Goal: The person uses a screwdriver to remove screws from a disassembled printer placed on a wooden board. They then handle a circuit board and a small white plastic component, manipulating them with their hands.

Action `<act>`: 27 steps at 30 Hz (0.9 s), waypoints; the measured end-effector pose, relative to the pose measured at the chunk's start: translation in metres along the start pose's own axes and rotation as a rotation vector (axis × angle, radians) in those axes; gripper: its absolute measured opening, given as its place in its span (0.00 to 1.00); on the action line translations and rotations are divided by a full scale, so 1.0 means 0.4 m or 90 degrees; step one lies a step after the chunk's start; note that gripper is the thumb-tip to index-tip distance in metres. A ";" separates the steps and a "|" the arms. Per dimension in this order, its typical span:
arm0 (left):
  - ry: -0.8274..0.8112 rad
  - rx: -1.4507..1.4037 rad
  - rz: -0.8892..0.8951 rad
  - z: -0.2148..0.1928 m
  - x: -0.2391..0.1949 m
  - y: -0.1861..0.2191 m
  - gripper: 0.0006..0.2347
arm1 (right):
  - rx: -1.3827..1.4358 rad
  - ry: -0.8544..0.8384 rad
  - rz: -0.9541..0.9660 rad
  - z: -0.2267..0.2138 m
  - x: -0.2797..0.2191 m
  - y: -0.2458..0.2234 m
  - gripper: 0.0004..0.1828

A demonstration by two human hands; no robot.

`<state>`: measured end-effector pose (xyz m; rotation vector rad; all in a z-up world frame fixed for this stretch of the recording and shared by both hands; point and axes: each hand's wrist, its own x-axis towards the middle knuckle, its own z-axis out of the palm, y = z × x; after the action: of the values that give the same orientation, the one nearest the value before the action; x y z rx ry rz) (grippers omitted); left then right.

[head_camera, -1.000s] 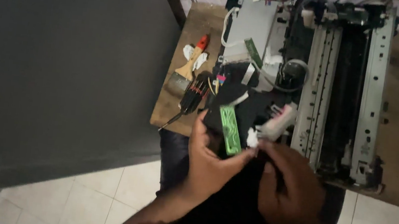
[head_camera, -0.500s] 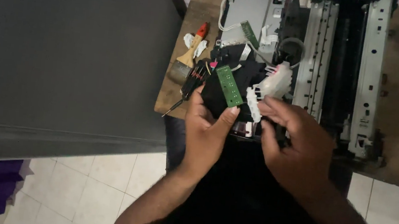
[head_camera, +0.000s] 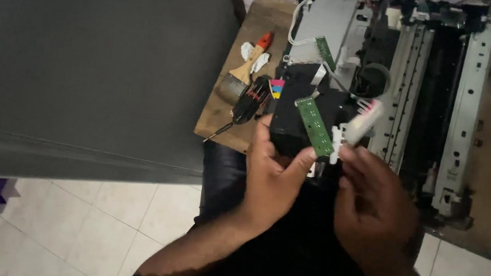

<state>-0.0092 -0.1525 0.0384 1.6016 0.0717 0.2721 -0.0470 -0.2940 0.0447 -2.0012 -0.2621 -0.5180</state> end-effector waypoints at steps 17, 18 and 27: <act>-0.006 -0.189 -0.055 -0.005 0.007 0.020 0.19 | 0.014 -0.015 0.022 -0.010 0.019 -0.003 0.29; -0.013 -0.163 -0.053 -0.007 0.009 0.023 0.19 | -0.014 -0.027 0.039 -0.016 0.034 -0.007 0.23; -0.069 -0.127 -0.053 -0.015 0.025 0.053 0.18 | -0.099 -0.052 -0.164 -0.044 0.072 0.074 0.19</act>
<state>-0.0034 -0.1458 0.0607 1.4088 0.0275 0.1236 -0.0142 -0.3247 0.0417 -2.1548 -0.5491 -0.6357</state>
